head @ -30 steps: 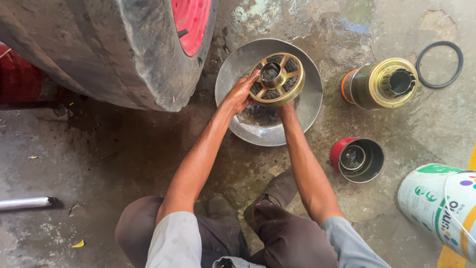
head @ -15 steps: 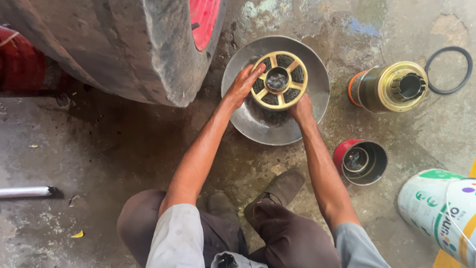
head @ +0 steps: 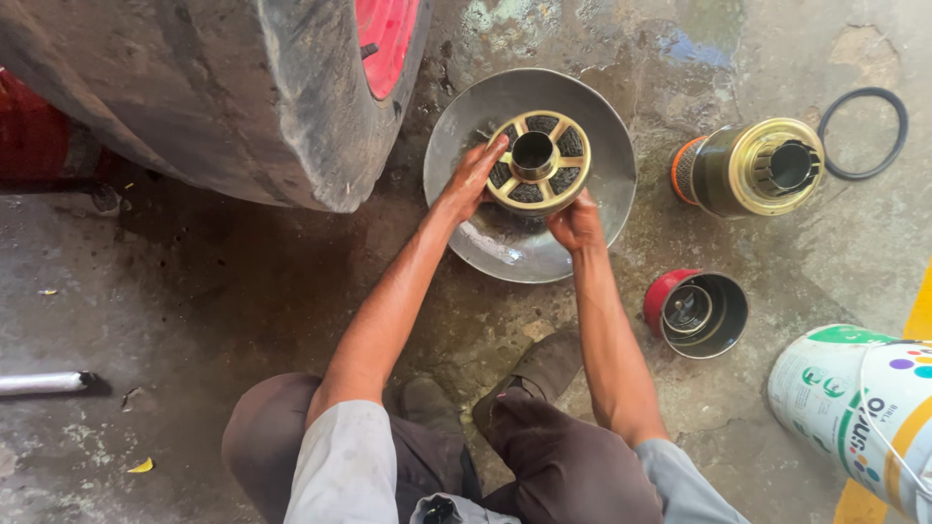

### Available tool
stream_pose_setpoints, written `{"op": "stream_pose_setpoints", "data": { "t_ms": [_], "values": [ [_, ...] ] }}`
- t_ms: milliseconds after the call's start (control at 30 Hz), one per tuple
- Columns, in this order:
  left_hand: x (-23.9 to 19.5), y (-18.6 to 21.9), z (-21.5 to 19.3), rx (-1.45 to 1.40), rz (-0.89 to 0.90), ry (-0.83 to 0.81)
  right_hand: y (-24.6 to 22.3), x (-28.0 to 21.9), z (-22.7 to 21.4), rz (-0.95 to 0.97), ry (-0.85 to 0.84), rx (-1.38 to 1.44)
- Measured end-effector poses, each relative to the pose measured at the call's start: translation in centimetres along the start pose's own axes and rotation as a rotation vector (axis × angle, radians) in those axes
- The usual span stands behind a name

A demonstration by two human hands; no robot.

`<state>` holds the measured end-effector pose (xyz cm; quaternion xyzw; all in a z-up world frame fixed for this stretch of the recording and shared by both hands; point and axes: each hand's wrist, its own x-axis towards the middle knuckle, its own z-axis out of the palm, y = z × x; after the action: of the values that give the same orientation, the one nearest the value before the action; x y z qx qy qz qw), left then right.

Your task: The person scrubs a circular metal filter component with a cloth in a metal bowl filled with dark liquid. They rinse the filter by dipping it into the bowl and then place it on top of a larger cylindrical filter assembly. The person repeats this process with a second filter component, scrubbing and rinsing it before placing it aside.

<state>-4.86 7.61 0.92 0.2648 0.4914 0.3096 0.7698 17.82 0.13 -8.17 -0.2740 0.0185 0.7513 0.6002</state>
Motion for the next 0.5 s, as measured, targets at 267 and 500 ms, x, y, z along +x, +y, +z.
{"op": "stream_pose_setpoints", "data": {
  "t_ms": [267,500],
  "values": [
    [1.7,-4.3,0.1,-0.096,-0.155,-0.156,2.1,3.5,-1.8,-0.223,-0.042,-0.646],
    [1.3,-1.9,0.0,-0.061,-0.11,-0.152,0.3,4.6,-3.0,-0.432,-0.044,-1.309]
  ]
}}
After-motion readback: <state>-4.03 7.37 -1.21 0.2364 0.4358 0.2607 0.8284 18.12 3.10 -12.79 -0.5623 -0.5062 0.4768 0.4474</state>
